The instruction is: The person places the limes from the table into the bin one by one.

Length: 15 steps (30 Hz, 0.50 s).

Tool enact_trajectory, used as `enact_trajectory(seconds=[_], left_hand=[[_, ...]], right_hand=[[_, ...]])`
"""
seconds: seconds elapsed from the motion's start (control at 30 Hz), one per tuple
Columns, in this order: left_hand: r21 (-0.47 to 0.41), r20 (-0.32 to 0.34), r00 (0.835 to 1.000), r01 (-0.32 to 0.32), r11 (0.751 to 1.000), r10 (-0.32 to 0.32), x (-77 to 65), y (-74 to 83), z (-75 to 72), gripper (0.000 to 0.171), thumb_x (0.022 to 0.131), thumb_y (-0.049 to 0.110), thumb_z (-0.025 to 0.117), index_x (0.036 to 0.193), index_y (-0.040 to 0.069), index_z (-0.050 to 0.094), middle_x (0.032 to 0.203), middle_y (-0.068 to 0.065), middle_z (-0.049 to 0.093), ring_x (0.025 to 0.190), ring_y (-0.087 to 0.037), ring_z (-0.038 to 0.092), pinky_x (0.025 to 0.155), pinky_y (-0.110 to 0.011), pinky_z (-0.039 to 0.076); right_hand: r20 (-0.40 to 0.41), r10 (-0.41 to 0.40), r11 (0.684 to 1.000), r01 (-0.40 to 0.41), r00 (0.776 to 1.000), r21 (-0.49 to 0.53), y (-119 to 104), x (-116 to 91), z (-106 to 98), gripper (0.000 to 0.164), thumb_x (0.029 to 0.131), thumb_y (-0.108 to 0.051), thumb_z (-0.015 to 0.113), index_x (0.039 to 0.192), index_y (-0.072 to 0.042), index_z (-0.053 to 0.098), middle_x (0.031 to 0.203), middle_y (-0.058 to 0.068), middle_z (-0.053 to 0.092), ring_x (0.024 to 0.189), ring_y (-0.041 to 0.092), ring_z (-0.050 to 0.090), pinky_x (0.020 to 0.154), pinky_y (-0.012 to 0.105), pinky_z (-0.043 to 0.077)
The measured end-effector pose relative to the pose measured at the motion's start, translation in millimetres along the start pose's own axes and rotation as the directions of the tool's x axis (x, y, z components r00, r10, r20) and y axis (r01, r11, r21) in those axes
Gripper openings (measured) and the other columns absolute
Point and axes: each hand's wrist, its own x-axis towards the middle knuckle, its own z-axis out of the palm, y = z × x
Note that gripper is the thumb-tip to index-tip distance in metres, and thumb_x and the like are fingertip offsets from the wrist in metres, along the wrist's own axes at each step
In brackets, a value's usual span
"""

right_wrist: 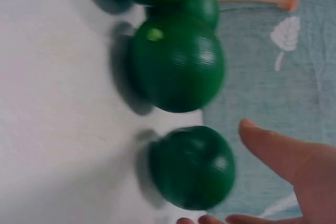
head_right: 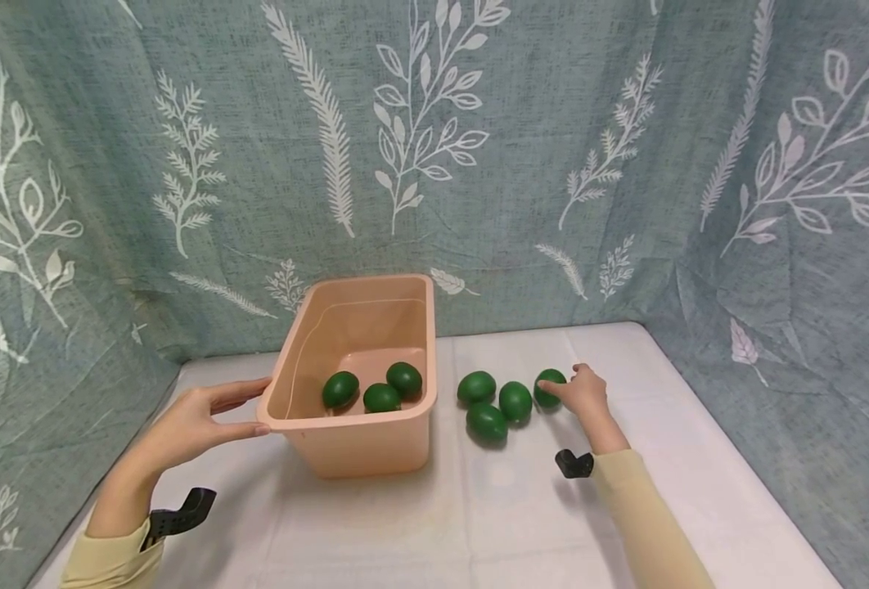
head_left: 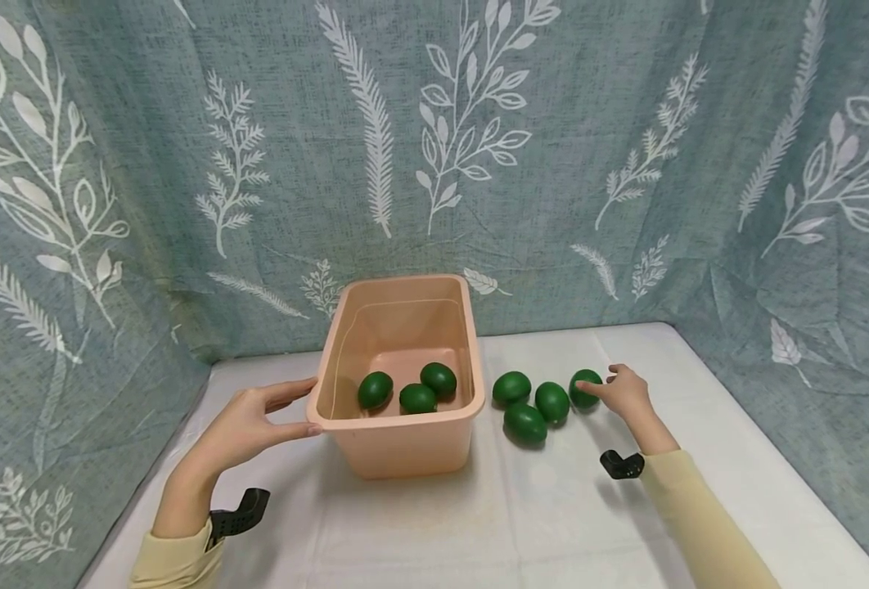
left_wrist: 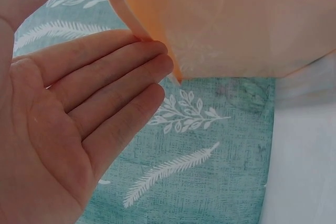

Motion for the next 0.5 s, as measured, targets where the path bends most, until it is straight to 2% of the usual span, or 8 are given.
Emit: enact_trajectory(seconds=[0.27,0.5], left_hand=[[-0.006,0.003,1.000,0.015,1.000,-0.015,-2.3,2.0,-0.3,0.067,0.079,0.043,0.075,0.135,0.012,0.055,0.134,-0.008,0.057,0.124,-0.037,0.051,0.100,-0.052,0.047],[-0.002,0.003,1.000,0.014,1.000,-0.014,-2.3,2.8,-0.6,0.067,0.079,0.043,0.075,0.135,0.012,0.055,0.134,-0.008,0.057,0.124,-0.037,0.051,0.100,-0.052,0.047]], right_hand=[[-0.038,0.050,0.996,-0.047,0.998,0.081,6,7,22,0.087,0.086,-0.041,0.064,0.141,0.015,0.026,0.137,0.038,0.038,0.124,0.051,0.039,0.103,0.057,0.041],[-0.049,0.078,0.987,-0.070,0.996,0.146,9,9,25,0.085,0.086,-0.039,0.066,0.140,0.014,0.027,0.136,0.039,0.035,0.125,0.051,0.037,0.103,0.057,0.039]])
